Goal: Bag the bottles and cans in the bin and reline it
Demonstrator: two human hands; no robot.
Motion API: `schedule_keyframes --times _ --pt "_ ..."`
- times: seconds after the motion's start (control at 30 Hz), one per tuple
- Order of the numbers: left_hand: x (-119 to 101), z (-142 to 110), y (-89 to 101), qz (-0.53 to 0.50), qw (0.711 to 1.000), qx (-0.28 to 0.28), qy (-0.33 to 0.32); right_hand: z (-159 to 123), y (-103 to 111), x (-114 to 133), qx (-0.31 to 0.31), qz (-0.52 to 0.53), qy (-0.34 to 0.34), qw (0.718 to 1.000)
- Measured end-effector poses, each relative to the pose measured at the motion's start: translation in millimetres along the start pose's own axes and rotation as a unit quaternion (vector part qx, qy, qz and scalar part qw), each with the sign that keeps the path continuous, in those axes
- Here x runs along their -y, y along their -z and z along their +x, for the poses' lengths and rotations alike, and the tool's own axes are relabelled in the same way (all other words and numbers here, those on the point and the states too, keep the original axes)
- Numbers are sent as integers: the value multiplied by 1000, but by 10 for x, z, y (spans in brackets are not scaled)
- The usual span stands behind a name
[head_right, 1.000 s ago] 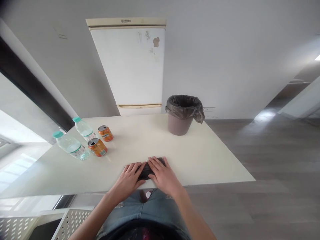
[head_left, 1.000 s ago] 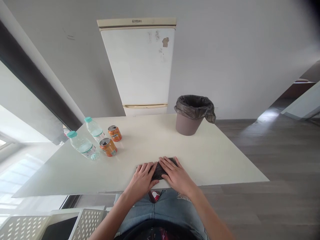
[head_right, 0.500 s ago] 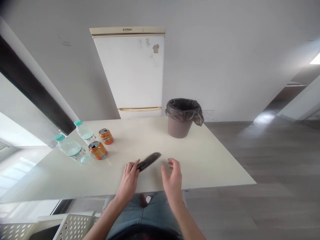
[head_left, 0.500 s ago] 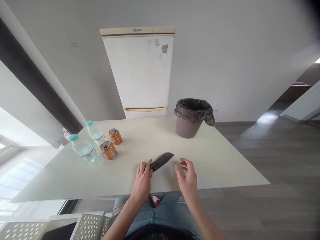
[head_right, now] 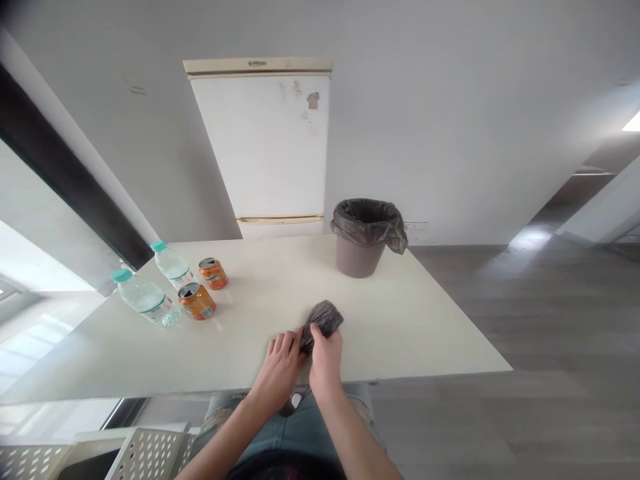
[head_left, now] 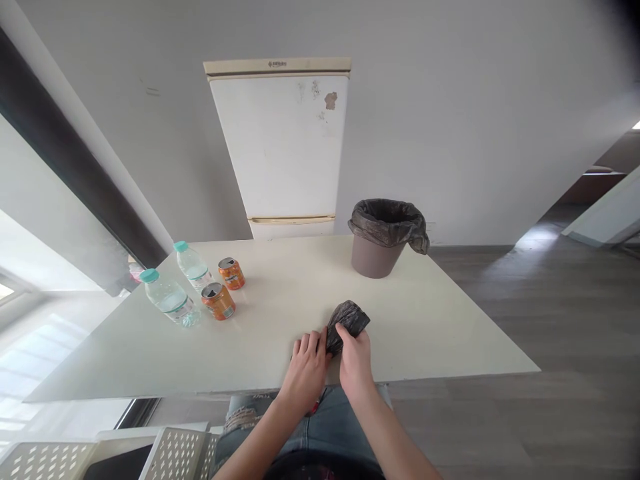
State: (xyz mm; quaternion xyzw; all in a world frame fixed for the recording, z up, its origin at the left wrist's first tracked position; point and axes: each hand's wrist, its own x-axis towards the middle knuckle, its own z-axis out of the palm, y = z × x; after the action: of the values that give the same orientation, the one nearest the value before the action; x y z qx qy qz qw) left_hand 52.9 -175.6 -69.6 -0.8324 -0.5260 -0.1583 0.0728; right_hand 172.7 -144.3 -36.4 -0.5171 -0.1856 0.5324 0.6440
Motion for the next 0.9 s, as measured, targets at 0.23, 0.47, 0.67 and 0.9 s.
schedule_keyframes --times 0.23,0.47,0.67,0.9 --pt "-14 9 103 29 999 36 -23 155 8 -154 -3 -222 142 965" --pt "-6 26 117 -3 997 71 -32 -59 37 -140 146 -331 281 889" --pt "71 12 140 -50 996 50 52 -10 143 -213 189 -416 318 831" --pt "413 -134 178 -118 989 37 83 -40 139 -186 276 -547 373 697"
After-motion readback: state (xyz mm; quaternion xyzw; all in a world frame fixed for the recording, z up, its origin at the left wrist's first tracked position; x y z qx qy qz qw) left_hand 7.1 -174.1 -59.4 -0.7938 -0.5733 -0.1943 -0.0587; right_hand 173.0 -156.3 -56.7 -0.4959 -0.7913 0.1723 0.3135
